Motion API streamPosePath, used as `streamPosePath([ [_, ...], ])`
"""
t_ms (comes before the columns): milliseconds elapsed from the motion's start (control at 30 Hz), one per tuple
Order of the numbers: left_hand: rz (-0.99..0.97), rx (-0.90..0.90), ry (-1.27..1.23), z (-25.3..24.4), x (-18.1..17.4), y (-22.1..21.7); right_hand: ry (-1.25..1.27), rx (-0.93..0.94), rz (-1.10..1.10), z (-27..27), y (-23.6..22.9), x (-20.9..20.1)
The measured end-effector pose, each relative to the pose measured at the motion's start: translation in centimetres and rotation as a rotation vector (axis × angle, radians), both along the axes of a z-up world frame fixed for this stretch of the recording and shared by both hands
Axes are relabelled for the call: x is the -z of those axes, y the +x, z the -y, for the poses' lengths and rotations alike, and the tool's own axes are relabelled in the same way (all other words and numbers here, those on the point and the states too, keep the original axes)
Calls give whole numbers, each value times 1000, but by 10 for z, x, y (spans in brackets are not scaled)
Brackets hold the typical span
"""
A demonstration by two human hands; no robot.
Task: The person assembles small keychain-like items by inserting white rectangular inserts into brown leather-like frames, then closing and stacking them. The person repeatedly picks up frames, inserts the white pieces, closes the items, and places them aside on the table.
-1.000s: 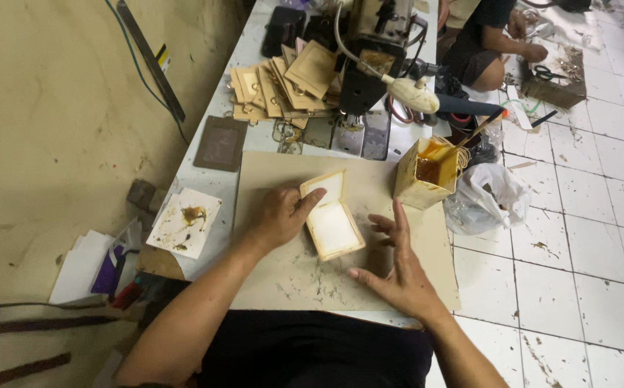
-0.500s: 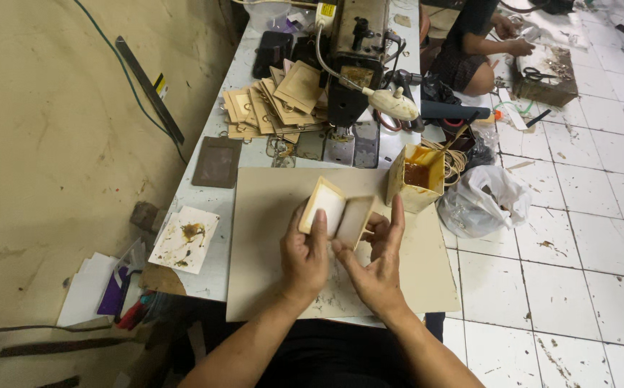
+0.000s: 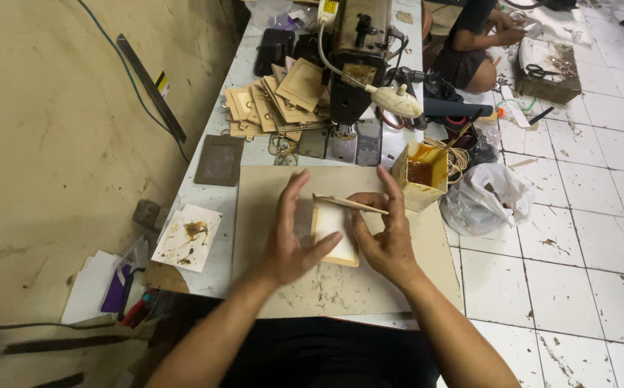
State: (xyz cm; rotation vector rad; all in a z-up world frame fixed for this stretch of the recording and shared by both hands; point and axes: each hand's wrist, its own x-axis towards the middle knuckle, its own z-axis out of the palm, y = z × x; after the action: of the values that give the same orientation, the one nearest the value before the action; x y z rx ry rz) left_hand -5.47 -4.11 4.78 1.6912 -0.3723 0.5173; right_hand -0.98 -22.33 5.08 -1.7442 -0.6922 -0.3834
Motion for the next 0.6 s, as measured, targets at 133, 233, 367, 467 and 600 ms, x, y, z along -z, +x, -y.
streamPosePath([
  [133,-49,42,169,-13,4,29,-26,-94,25,-2,12,12],
  [233,-45,33,164,-16,30,45,-61,-110,12,-3,13,25],
  [367,-259,70,324,-19,23,41,-314,95,-101,3,7,41],
  [467,-321,107,253,-19,22,43,-448,146,-246,3,1,35],
  [600,-341,94,182,-20,47,56,-510,166,-188,5,0,45],
])
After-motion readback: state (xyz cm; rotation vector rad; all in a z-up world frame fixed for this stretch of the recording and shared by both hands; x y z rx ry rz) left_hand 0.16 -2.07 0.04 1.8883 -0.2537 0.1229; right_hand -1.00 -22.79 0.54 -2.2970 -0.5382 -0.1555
